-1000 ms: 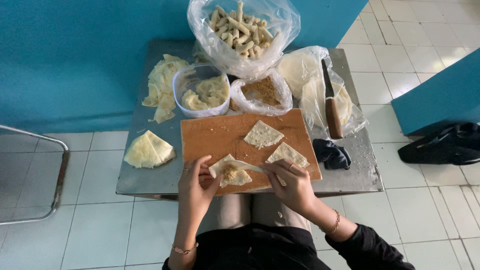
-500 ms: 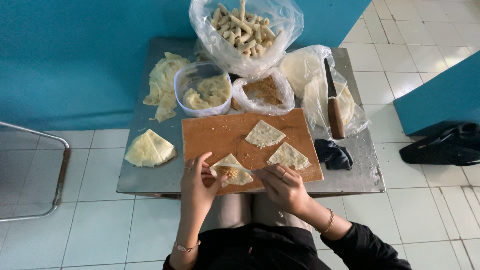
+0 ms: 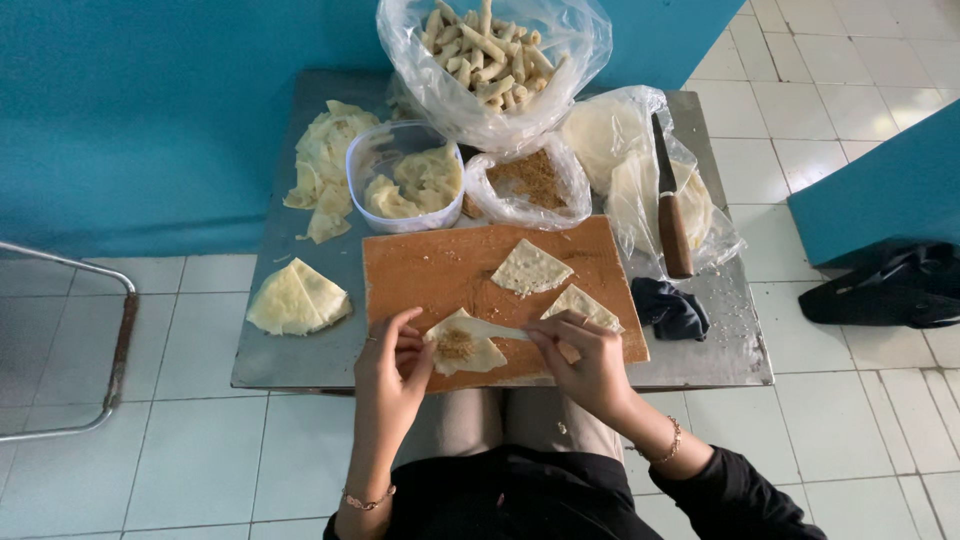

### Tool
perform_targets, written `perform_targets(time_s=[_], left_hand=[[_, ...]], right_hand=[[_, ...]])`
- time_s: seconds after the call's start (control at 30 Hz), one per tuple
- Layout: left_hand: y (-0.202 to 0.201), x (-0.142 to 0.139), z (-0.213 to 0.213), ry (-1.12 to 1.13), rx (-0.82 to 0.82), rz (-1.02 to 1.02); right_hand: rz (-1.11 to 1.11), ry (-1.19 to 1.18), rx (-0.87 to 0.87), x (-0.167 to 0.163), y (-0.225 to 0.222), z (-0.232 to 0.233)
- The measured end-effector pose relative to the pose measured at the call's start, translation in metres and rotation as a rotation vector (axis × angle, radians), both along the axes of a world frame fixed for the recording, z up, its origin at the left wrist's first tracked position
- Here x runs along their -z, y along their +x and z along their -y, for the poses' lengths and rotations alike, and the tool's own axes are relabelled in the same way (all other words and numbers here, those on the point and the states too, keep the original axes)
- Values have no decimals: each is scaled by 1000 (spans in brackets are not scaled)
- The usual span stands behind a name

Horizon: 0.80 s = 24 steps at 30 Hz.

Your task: The person sits on the floor with a cutting board on their lap, spooning brown filling from a plastic bag onto triangular dough wrappers and folding the wrappers over the filling. They work through the wrappers one at a time, placing finished folded pieces aside and reaching for more filling with a spoon.

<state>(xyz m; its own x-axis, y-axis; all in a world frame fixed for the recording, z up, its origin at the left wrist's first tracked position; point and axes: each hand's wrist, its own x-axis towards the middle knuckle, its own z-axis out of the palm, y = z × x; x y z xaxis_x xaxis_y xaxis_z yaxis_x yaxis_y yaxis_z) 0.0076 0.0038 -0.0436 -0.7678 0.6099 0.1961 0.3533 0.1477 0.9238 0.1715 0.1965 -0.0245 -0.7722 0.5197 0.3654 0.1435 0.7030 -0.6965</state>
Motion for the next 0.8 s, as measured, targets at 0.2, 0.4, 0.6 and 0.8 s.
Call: perform_targets(time_s=[0.2,0.4,0.6,0.8], left_hand=[[3,3,-1,20,-69,-86],[4,8,1,41,-101,-95],[7,6,2,27,-107,-130],[8,9,-6,-28,-126,-244]], right_hand=[[-135,-205,72,-4,1,-42],[-278,122,216,-25,-41,-97],[-70,399,97,-32,-34,-33],[219,231,-23,-21,-10,31]])
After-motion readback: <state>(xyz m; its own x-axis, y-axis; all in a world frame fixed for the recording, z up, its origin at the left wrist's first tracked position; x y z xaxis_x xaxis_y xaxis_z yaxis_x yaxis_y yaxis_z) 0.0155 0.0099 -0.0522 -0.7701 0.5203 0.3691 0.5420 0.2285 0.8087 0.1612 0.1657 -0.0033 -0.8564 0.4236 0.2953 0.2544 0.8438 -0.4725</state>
